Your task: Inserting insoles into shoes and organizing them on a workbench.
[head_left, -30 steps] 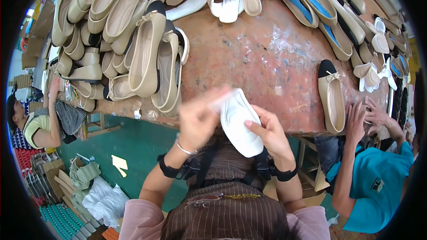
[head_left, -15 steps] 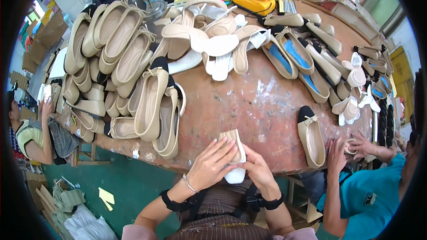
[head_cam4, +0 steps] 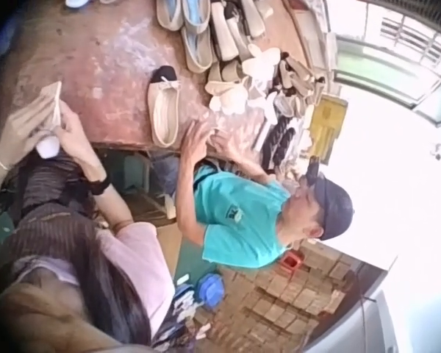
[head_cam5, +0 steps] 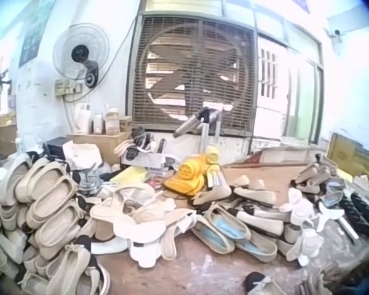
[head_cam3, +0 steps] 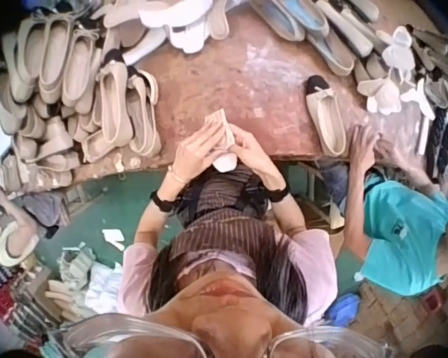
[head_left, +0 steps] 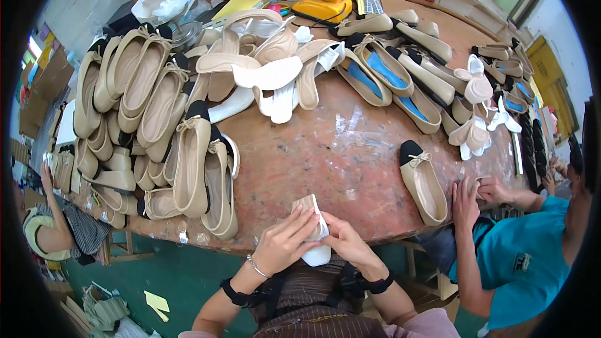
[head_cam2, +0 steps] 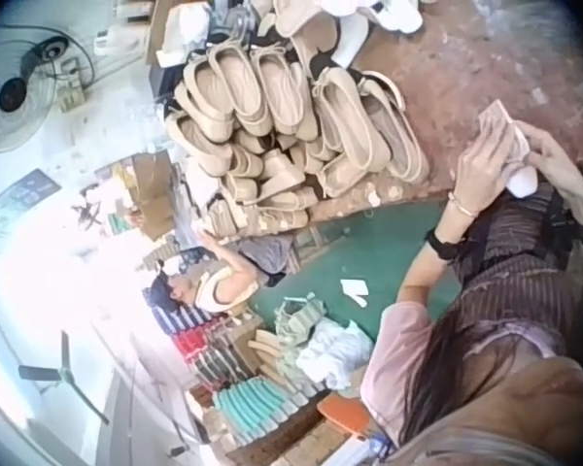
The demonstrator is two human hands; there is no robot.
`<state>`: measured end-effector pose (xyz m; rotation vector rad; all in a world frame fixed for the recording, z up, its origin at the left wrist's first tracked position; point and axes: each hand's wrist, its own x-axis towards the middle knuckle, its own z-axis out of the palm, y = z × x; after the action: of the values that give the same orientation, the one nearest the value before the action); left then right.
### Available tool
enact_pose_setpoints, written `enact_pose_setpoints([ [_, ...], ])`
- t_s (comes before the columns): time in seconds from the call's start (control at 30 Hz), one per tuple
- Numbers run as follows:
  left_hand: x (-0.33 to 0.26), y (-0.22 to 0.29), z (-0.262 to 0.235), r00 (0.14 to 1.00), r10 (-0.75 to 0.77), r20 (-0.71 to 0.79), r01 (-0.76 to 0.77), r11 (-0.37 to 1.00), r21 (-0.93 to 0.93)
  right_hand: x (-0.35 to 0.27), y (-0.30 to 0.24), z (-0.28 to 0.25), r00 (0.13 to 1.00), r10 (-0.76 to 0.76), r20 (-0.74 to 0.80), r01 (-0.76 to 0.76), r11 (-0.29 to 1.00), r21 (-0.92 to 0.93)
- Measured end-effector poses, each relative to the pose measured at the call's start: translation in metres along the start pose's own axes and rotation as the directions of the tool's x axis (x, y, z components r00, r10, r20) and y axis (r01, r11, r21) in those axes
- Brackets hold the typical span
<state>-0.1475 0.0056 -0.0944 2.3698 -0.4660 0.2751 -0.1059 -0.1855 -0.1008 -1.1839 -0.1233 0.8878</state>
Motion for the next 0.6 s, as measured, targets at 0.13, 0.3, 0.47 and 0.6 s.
enact_pose_setpoints([
  [0.13,0.015,-0.006,-0.003,0.994,-0.044,-0.104,0.035,0.996,-0.085,-0.008,-0.008,-0.02,1.0,0.003,0.008,-0.003,0.999,-0.043],
  [0.3,0.056,-0.019,-0.007,0.806,-0.591,0.003,0.459,0.623,-0.634,-0.035,-0.015,-0.06,0.987,-0.052,0.151,0.094,0.953,-0.288],
  [0.47,0.12,0.003,0.024,0.879,-0.149,0.453,0.378,0.798,-0.47,-0.033,-0.009,-0.075,0.982,-0.025,0.186,-0.001,0.99,0.139],
  [0.6,0.2,-0.008,0.083,0.898,-0.307,0.315,0.44,0.603,-0.666,-0.04,-0.004,-0.083,0.998,0.048,-0.035,-0.028,0.905,0.424],
])
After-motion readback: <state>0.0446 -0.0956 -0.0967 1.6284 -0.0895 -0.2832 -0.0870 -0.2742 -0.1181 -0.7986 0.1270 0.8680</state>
